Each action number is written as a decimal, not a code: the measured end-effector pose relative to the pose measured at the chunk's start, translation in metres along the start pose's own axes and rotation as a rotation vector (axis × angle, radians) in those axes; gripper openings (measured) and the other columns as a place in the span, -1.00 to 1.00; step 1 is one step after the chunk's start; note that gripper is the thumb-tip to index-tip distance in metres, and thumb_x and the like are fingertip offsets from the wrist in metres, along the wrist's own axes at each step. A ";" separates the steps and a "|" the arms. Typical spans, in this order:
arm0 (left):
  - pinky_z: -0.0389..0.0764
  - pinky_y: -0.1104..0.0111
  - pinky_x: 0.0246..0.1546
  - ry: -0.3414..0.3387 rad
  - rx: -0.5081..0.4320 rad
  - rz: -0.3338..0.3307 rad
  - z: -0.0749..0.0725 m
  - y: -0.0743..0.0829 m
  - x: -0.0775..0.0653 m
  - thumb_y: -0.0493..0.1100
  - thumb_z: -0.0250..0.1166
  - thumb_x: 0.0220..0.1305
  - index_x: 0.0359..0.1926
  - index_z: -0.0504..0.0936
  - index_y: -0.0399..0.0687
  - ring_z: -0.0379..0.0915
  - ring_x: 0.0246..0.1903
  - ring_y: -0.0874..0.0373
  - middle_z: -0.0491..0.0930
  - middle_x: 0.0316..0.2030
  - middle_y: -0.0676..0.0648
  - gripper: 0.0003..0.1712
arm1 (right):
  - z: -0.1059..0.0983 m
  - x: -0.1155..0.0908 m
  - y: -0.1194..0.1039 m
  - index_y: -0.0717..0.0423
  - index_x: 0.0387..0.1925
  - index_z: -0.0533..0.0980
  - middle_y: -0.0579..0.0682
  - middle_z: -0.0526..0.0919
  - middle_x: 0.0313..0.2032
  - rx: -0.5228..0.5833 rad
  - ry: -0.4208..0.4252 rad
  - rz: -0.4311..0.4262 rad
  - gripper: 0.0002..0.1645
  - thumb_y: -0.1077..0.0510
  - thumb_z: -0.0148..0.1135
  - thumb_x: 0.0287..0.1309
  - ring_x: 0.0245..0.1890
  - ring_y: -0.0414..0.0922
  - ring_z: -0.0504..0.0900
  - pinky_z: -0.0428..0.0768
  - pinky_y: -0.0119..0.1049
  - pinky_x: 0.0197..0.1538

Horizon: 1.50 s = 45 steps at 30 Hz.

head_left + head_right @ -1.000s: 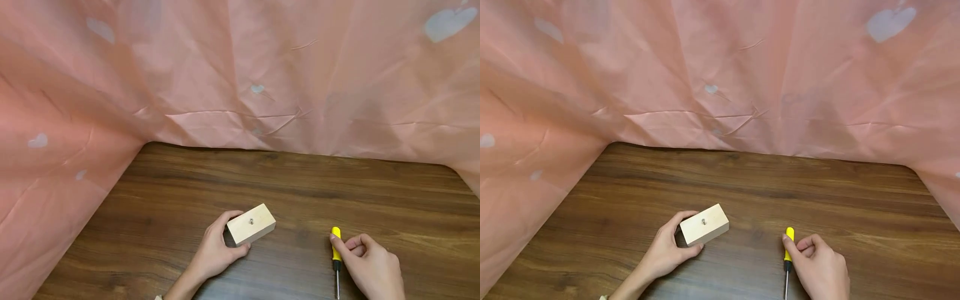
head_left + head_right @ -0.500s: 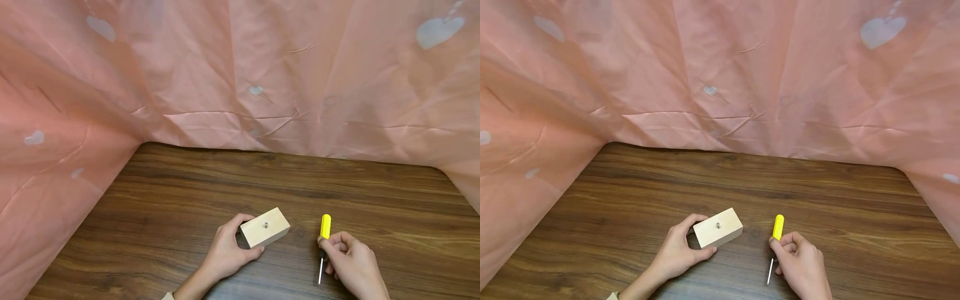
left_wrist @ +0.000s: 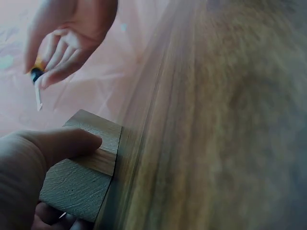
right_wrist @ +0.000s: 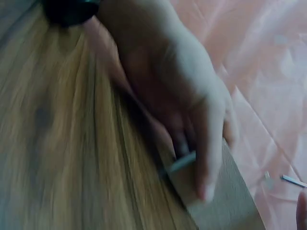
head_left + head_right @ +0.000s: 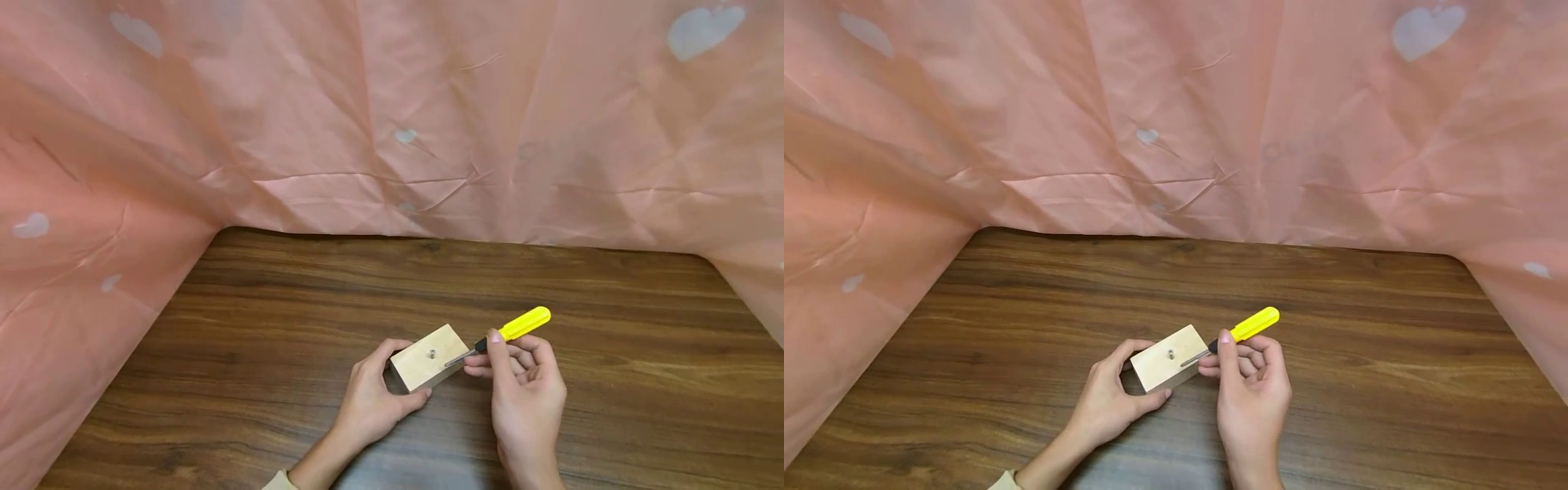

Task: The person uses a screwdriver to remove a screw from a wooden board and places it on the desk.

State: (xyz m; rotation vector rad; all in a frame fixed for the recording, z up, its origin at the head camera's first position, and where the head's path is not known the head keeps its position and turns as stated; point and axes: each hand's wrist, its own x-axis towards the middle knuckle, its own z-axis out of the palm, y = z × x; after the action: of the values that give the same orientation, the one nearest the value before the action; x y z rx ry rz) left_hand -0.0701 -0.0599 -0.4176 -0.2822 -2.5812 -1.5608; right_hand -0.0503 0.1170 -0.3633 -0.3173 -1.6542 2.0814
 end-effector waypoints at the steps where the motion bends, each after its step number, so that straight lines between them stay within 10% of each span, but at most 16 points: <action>1: 0.57 0.35 -0.04 -0.001 0.001 0.003 0.000 0.000 0.000 -0.22 0.74 -0.13 0.06 0.71 0.22 0.62 -0.14 0.25 0.81 -0.06 0.10 -0.33 | 0.004 -0.001 0.000 0.29 -0.12 0.49 0.10 0.75 -0.34 -0.003 0.001 -0.027 -0.84 0.30 0.33 0.44 -0.51 -0.10 0.81 0.80 -0.20 -0.29; 13: 0.59 0.35 -0.03 0.007 -0.003 0.015 0.000 -0.001 -0.002 -0.22 0.73 -0.11 0.09 0.71 0.23 0.61 -0.15 0.27 0.80 -0.08 0.11 -0.32 | 0.017 -0.013 0.011 0.51 -0.01 0.49 0.17 0.72 -0.25 -0.220 -0.101 -0.473 -0.78 0.46 0.28 0.40 -0.32 -0.23 0.80 0.76 -0.42 -0.18; 34: 0.59 0.33 0.04 -0.017 -0.026 0.014 0.001 -0.004 -0.006 -0.26 0.71 -0.09 0.13 0.68 0.27 0.61 -0.12 0.29 0.76 -0.05 0.22 -0.28 | 0.011 -0.011 0.018 0.38 0.03 0.61 0.17 0.76 -0.08 -0.295 -0.261 -0.673 -0.64 0.60 0.32 0.23 -0.13 -0.30 0.75 0.70 -0.53 -0.02; 45: 0.60 0.31 0.04 0.000 -0.014 0.080 -0.001 -0.007 -0.004 -0.26 0.71 -0.07 0.16 0.69 0.23 0.63 -0.07 0.24 0.77 -0.01 0.15 -0.28 | 0.008 -0.009 0.016 0.45 0.06 0.57 0.11 0.76 -0.05 -0.291 -0.288 -0.601 -0.69 0.59 0.26 0.30 -0.16 -0.25 0.81 0.73 -0.47 -0.13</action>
State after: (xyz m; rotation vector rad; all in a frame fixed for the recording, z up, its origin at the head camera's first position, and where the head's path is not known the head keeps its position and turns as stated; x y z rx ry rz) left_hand -0.0680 -0.0644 -0.4244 -0.3821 -2.5268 -1.5524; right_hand -0.0498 0.1034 -0.3775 0.3722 -1.9186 1.4868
